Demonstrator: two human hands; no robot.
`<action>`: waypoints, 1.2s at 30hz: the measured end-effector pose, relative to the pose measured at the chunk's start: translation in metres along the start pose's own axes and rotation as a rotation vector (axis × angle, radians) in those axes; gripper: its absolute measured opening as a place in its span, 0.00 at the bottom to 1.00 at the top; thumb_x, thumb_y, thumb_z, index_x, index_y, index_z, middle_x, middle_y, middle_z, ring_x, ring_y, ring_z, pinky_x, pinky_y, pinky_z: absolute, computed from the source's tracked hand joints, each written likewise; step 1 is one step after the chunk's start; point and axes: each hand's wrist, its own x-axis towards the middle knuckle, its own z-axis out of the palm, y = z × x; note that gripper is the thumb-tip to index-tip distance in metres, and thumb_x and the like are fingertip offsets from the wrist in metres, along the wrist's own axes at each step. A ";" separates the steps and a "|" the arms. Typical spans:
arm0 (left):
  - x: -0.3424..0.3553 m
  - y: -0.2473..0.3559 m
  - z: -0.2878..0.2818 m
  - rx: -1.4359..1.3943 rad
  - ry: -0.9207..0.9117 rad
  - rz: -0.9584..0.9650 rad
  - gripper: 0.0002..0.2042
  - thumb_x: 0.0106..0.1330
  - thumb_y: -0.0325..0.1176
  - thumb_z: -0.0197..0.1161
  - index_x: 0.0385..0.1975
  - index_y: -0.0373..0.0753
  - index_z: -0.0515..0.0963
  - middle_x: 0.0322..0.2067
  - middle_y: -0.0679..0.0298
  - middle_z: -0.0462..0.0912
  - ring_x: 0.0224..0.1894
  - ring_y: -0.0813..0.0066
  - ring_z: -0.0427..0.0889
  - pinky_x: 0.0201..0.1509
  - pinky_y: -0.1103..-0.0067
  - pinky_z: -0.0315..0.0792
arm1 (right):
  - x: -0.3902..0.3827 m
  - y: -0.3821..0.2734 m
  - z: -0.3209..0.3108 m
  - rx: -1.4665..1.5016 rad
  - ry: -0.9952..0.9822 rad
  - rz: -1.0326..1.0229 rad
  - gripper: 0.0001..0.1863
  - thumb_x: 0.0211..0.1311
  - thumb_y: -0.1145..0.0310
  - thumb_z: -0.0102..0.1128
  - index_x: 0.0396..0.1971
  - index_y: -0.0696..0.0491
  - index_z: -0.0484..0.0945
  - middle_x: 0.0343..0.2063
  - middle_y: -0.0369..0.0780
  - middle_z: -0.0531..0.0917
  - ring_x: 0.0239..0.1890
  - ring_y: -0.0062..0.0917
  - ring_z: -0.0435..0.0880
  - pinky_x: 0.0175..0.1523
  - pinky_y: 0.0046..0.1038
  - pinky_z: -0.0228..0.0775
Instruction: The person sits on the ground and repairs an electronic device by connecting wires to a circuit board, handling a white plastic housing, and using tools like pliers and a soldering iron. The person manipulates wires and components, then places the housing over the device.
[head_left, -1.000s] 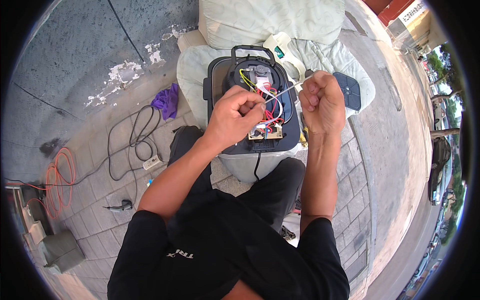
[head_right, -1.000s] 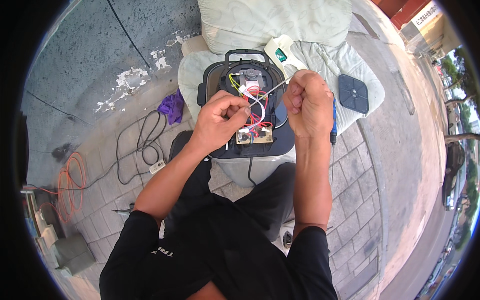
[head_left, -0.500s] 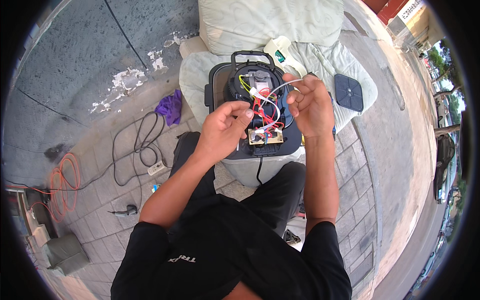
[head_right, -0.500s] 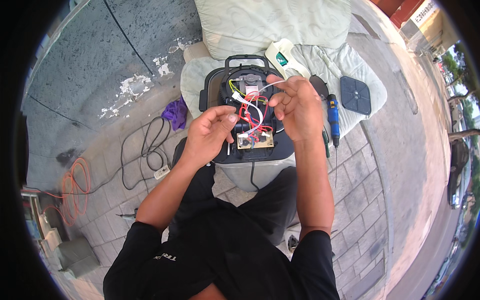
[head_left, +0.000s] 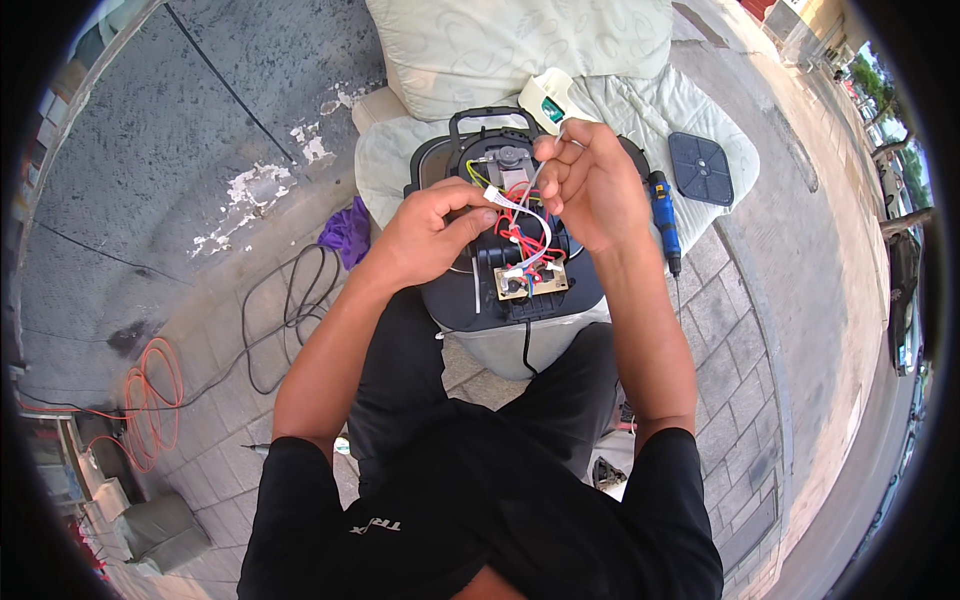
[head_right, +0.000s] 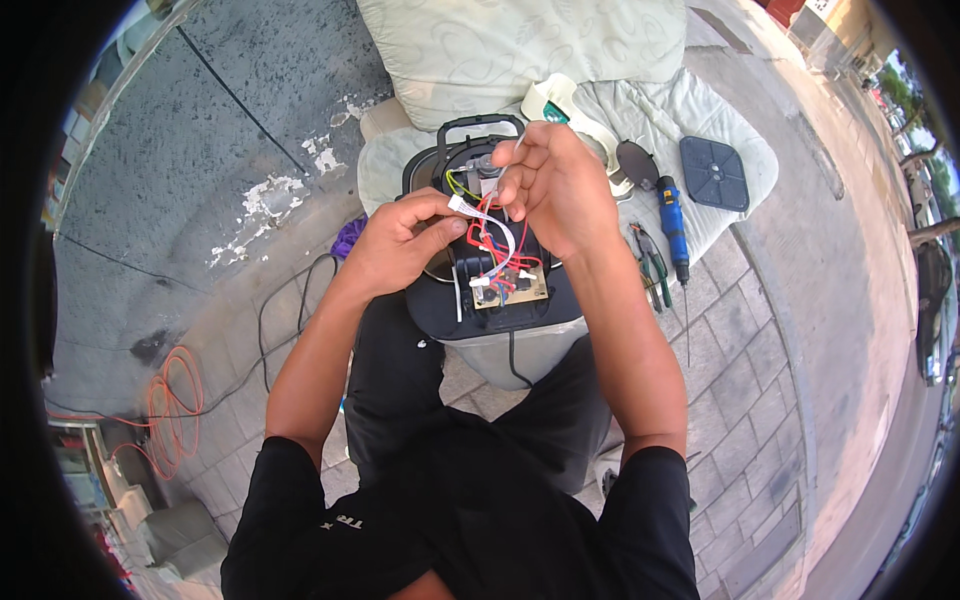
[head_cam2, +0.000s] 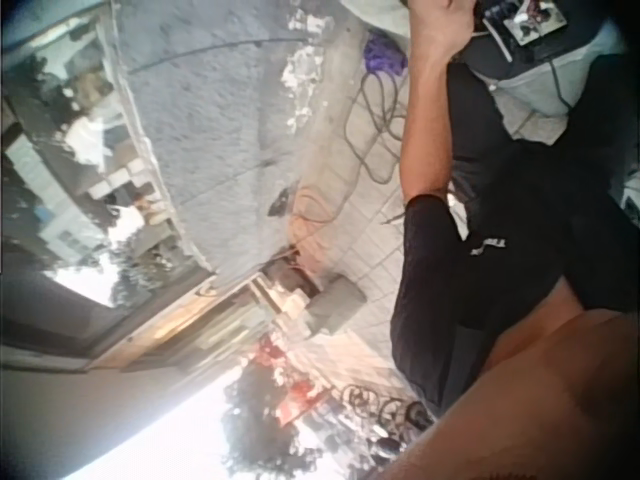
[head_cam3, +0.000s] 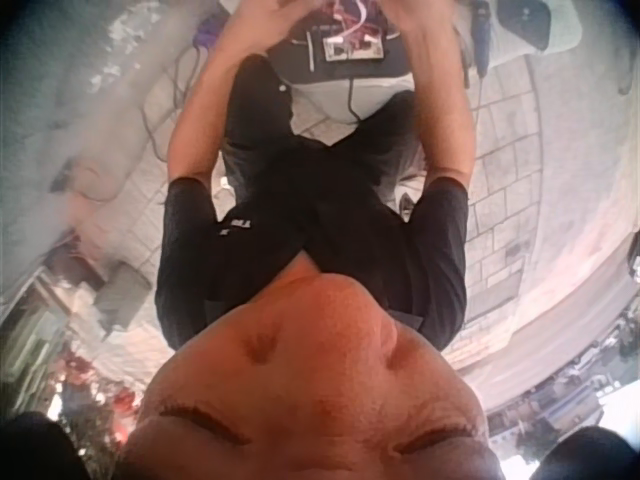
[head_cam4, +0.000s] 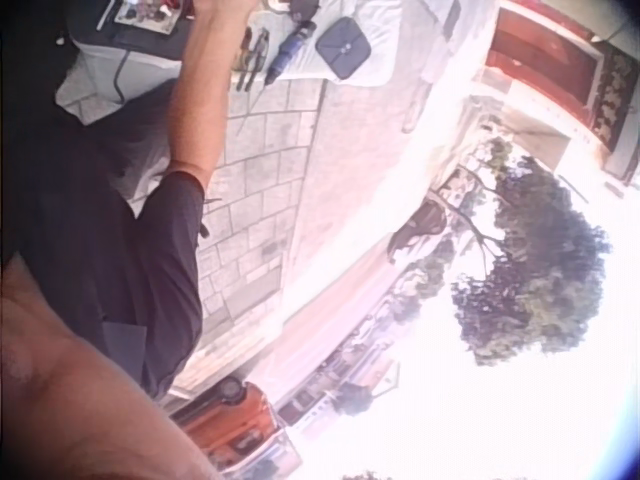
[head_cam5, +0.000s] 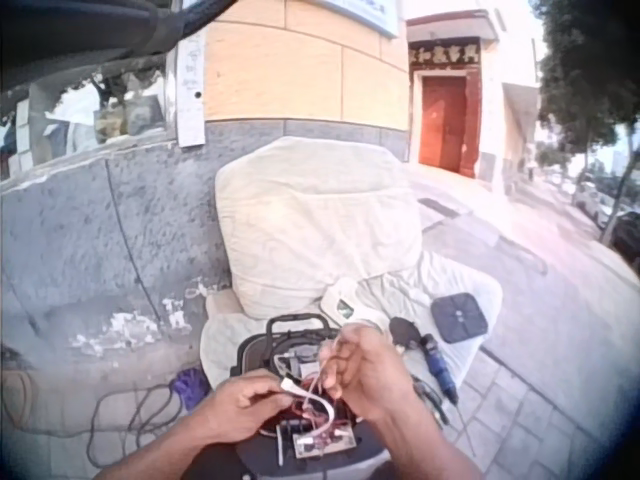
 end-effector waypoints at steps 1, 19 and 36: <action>0.000 0.000 0.000 0.005 0.019 0.002 0.08 0.75 0.28 0.65 0.47 0.32 0.85 0.37 0.67 0.82 0.39 0.83 0.79 0.45 0.83 0.74 | 0.001 0.000 0.001 -0.006 0.011 0.005 0.10 0.76 0.61 0.50 0.37 0.51 0.72 0.31 0.41 0.85 0.21 0.27 0.82 0.23 0.27 0.70; 0.013 0.003 0.000 -0.048 -0.149 -0.051 0.06 0.70 0.25 0.70 0.43 0.31 0.86 0.39 0.68 0.82 0.37 0.84 0.79 0.43 0.82 0.74 | 0.017 0.002 0.011 -0.159 -0.117 0.024 0.11 0.74 0.68 0.59 0.45 0.60 0.81 0.27 0.36 0.80 0.19 0.15 0.75 0.21 0.21 0.62; 0.013 0.007 0.011 -0.021 -0.123 -0.179 0.06 0.66 0.25 0.72 0.39 0.30 0.87 0.33 0.72 0.78 0.28 0.89 0.70 0.32 0.84 0.66 | 0.021 0.008 0.031 -0.108 -0.003 -0.088 0.10 0.71 0.67 0.63 0.41 0.59 0.80 0.22 0.27 0.71 0.15 0.07 0.58 0.20 0.18 0.47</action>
